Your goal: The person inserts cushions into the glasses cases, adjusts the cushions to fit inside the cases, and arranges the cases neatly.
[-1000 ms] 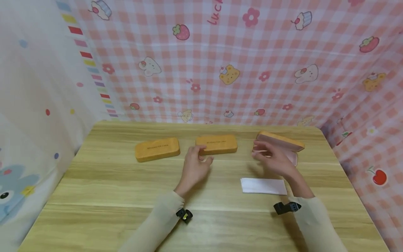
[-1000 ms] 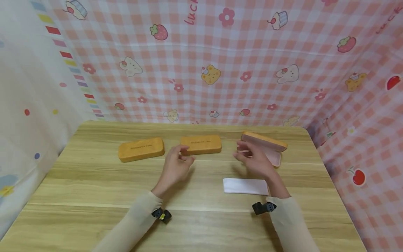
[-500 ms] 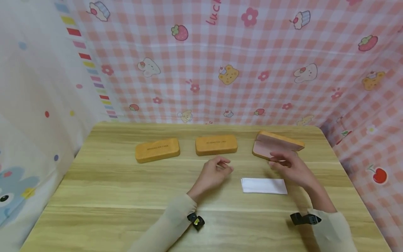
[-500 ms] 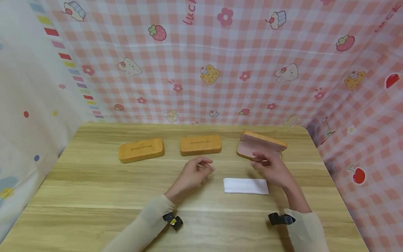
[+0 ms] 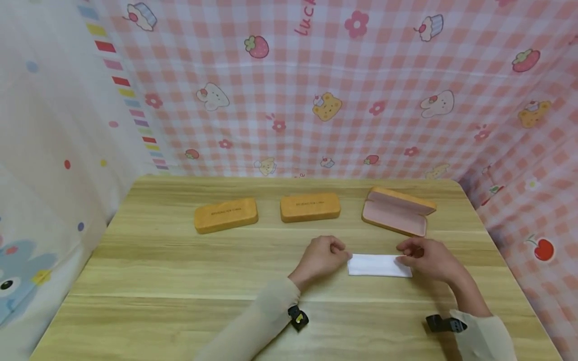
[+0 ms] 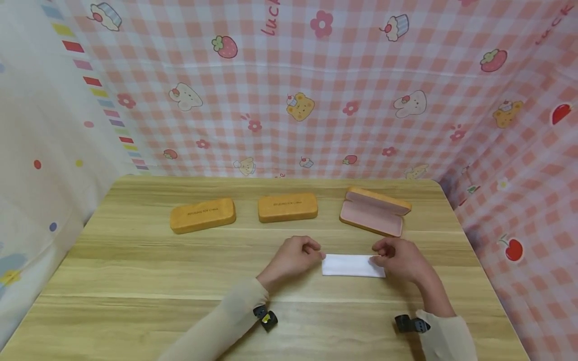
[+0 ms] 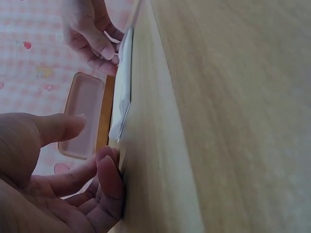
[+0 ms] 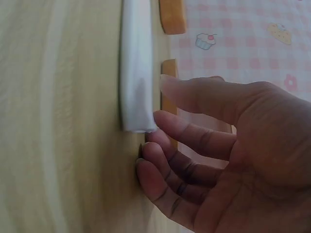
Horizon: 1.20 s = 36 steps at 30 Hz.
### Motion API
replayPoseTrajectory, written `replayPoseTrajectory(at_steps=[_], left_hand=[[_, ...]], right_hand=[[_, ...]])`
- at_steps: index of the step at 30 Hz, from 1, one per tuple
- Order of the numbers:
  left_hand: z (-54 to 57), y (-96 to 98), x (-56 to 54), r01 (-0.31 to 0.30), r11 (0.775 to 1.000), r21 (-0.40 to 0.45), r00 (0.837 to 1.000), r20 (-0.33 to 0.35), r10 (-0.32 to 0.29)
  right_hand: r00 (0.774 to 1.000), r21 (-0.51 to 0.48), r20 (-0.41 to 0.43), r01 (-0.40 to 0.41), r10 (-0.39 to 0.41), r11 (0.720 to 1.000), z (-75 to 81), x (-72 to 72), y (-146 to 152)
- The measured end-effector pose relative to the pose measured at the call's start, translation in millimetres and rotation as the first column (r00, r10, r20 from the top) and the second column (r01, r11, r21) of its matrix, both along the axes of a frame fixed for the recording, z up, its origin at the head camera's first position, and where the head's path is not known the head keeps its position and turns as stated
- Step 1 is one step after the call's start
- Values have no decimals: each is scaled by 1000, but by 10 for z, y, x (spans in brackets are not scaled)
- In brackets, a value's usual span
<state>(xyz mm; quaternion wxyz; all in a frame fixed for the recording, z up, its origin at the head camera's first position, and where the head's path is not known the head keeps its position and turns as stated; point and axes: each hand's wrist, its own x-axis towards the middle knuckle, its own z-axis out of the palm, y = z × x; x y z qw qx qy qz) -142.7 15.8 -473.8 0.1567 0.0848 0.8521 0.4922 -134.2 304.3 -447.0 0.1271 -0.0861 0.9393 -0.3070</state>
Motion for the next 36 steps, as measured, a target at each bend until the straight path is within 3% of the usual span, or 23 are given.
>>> replayPoseTrajectory(at_steps=[8,16,28,36], left_hand=[[7,132,-21,10,984,-180,999,-45,-19],[34,230,-26,-15,953,-304,1000,-30,6],[38,270,3,29,939,-343,998,-48,-49],[0,281,10,14,964,-264,994,-100,-42]], right_hand=[[1000,2,4,19,-19,1000,-91,21,49],[999,54,23,29,-30,998,-62,-8,27],[999,103,44,-1,-3,995,-41,-21,14],[999,90,45,8,-12,996,-14,-31,21]])
